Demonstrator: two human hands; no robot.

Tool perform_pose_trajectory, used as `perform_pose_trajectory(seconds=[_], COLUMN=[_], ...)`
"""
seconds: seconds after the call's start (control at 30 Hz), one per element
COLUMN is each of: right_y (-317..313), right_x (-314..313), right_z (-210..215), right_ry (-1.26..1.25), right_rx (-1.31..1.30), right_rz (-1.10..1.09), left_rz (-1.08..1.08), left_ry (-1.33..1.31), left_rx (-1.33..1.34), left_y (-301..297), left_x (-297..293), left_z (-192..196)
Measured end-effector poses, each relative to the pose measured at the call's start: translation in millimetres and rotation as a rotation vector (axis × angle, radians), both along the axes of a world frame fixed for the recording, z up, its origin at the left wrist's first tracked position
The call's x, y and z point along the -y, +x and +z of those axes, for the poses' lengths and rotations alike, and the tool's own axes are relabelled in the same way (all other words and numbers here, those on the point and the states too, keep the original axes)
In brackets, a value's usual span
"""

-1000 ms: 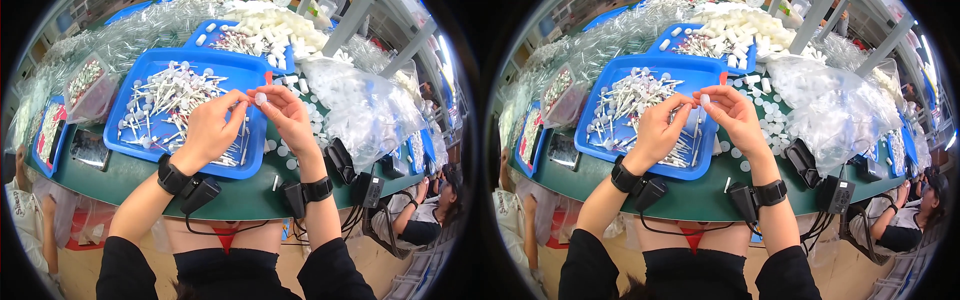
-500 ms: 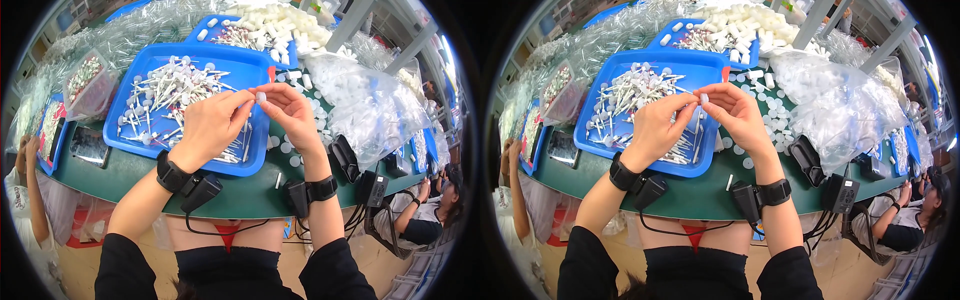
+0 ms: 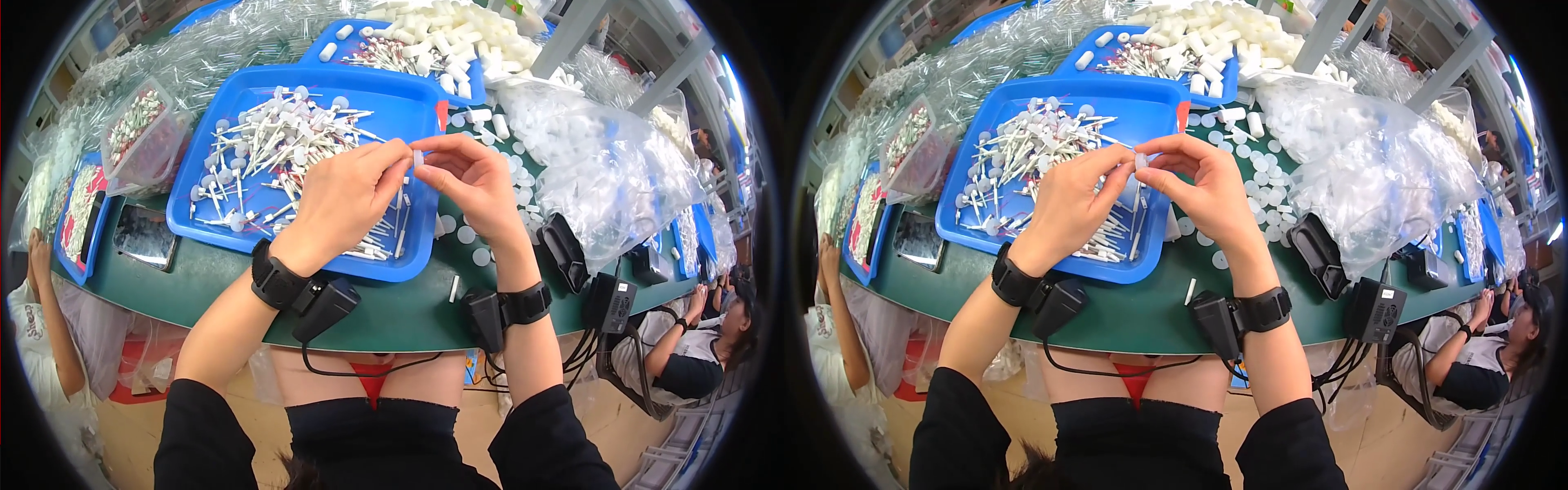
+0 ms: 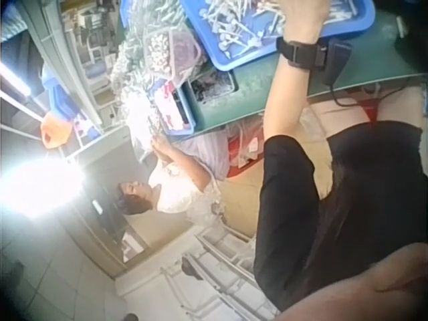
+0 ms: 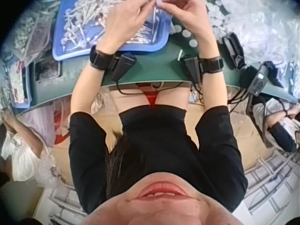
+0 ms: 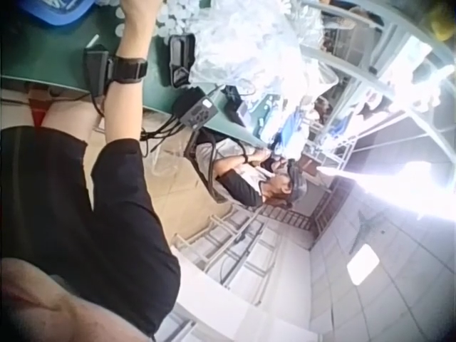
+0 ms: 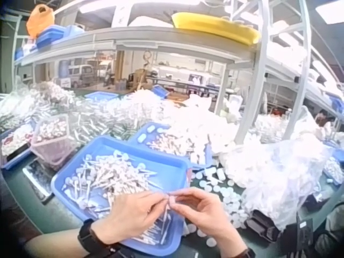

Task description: Assembling small white plastic components by joining parts together at a workbench.

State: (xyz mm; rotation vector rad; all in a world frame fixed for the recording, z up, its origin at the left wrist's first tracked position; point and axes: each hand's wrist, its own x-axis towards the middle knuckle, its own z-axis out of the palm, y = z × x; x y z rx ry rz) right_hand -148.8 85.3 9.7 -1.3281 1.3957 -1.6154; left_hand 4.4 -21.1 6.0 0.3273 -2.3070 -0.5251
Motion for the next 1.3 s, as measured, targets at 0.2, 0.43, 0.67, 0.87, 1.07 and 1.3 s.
perform_pose_trajectory(seconds=[0.2, 0.43, 0.67, 0.87, 1.07, 1.3], right_y=[0, -1, -1, 2, 18, -3], right_x=[0, -1, -4, 1, 5, 5], right_z=[-2, 0, 2, -13, -8, -7], right_ry=[-0.024, -0.046, -0.046, -0.033, -0.194, -0.163], right_rx=[0.008, 0.09, 0.014, -0.175, -0.159, -0.117], right_rz=[-0.002, -0.024, -0.058, -0.155, -0.078, -0.176], left_rz=[-0.168, -0.187, -0.109, -0.096, -0.081, -0.098], left_ry=[0.158, 0.164, -0.026, -0.013, -0.15, 0.23], left_rx=[-0.001, -0.081, -0.08, -0.069, 0.157, -0.044], left_y=[4, 0, 3, 9, 15, 1], left_x=[0, 6, 13, 19, 34, 14], left_z=[4, -4, 0, -6, -14, -6])
